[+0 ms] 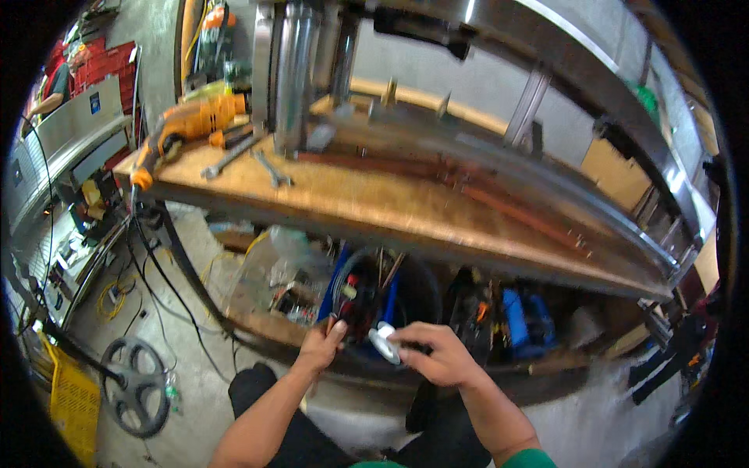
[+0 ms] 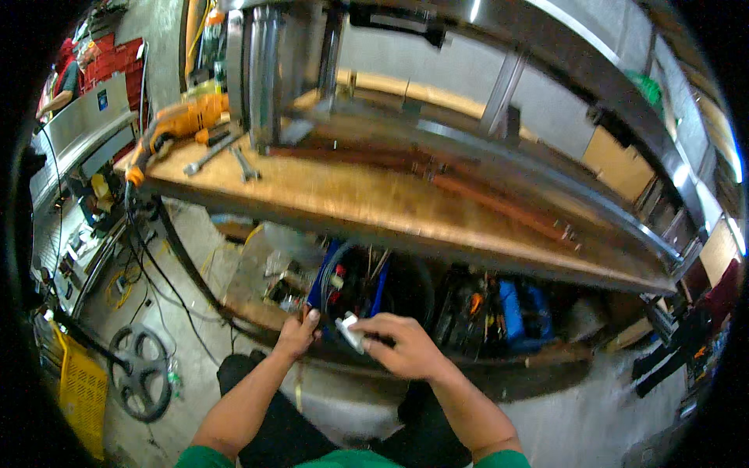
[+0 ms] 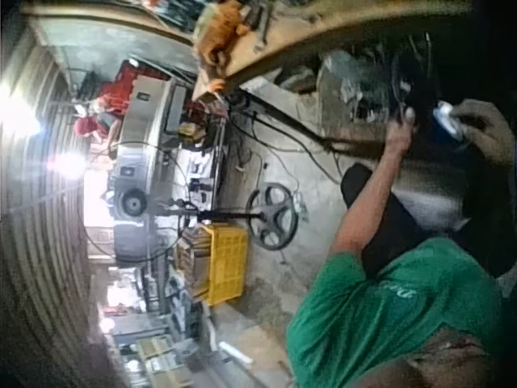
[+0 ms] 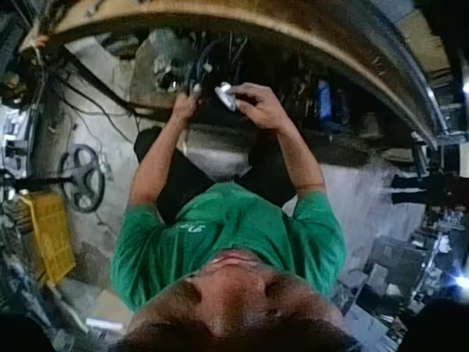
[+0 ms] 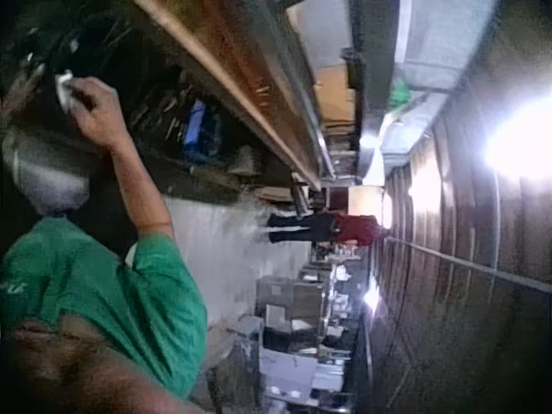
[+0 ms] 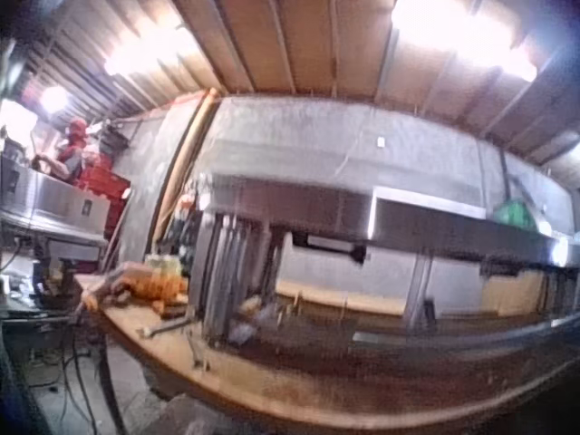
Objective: The person sits under a workbench and repeatedly attaches small metal fittings to the ends of copper pipes. They handle each pipe one at a time, slide on a fitting, and place the finished pipe on the bench. The person also briefly opens a cardboard box under the bench and retrieves a roll of tape.
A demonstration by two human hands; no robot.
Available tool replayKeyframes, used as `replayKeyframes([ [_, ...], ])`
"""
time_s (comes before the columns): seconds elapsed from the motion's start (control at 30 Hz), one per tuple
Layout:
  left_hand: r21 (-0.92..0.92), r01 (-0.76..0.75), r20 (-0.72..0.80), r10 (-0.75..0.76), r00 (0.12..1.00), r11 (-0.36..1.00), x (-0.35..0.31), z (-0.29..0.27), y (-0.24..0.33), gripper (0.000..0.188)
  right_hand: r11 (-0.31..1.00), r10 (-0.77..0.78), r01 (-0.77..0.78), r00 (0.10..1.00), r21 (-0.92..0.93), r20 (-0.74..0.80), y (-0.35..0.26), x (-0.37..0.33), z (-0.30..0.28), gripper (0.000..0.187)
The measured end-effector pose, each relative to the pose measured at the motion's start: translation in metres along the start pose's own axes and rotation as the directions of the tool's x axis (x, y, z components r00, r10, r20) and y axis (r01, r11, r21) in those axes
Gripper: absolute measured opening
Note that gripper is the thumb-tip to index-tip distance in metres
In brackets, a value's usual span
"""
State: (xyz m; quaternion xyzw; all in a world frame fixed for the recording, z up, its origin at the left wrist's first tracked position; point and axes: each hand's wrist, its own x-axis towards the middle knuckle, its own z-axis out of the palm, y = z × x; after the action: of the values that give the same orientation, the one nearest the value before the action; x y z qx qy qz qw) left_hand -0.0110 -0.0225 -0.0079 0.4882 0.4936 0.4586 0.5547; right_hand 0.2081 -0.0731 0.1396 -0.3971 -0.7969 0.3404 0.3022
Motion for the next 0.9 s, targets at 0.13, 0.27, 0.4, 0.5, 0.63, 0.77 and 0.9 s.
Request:
replayKeyframes([
  [0.13,-0.218,-0.176,0.097,0.2,0.975,0.96,-0.018,-0.003,-0.015,0.033,0.963,0.228,-0.213,0.971,0.166,-0.076,0.077,-0.001,0.057,0.025],
  [0.27,0.147,0.029,0.254,-0.066,0.965,0.989,-0.013,-0.005,-0.024,0.055,0.947,0.317,-0.314,0.948,0.07,-0.037,0.098,-0.007,0.075,0.032],
  [0.4,0.424,-0.067,0.188,-0.015,0.982,0.903,0.0,0.001,-0.043,0.074,0.964,0.261,-0.26,0.965,0.046,-0.011,0.117,-0.011,0.085,0.04],
  [0.5,0.521,-0.028,0.223,-0.105,0.969,0.853,0.015,0.006,-0.05,0.061,0.965,0.258,-0.256,0.965,-0.062,0.04,0.129,-0.011,0.083,0.043],
  [0.63,0.386,-0.047,0.307,-0.08,0.948,0.921,0.021,0.008,-0.04,0.039,0.963,0.255,-0.252,0.967,-0.091,0.025,0.126,-0.009,0.076,0.043],
  [0.77,0.56,-0.224,0.333,0.03,0.942,0.798,0.032,0.005,-0.054,0.023,0.962,0.265,-0.264,0.964,-0.076,0.011,0.134,-0.012,0.078,0.043],
  [0.9,0.452,-0.216,0.346,0.054,0.937,0.865,0.031,0.011,-0.04,0.022,0.95,0.298,-0.294,0.954,-0.102,0.026,0.137,-0.014,0.075,0.041],
])
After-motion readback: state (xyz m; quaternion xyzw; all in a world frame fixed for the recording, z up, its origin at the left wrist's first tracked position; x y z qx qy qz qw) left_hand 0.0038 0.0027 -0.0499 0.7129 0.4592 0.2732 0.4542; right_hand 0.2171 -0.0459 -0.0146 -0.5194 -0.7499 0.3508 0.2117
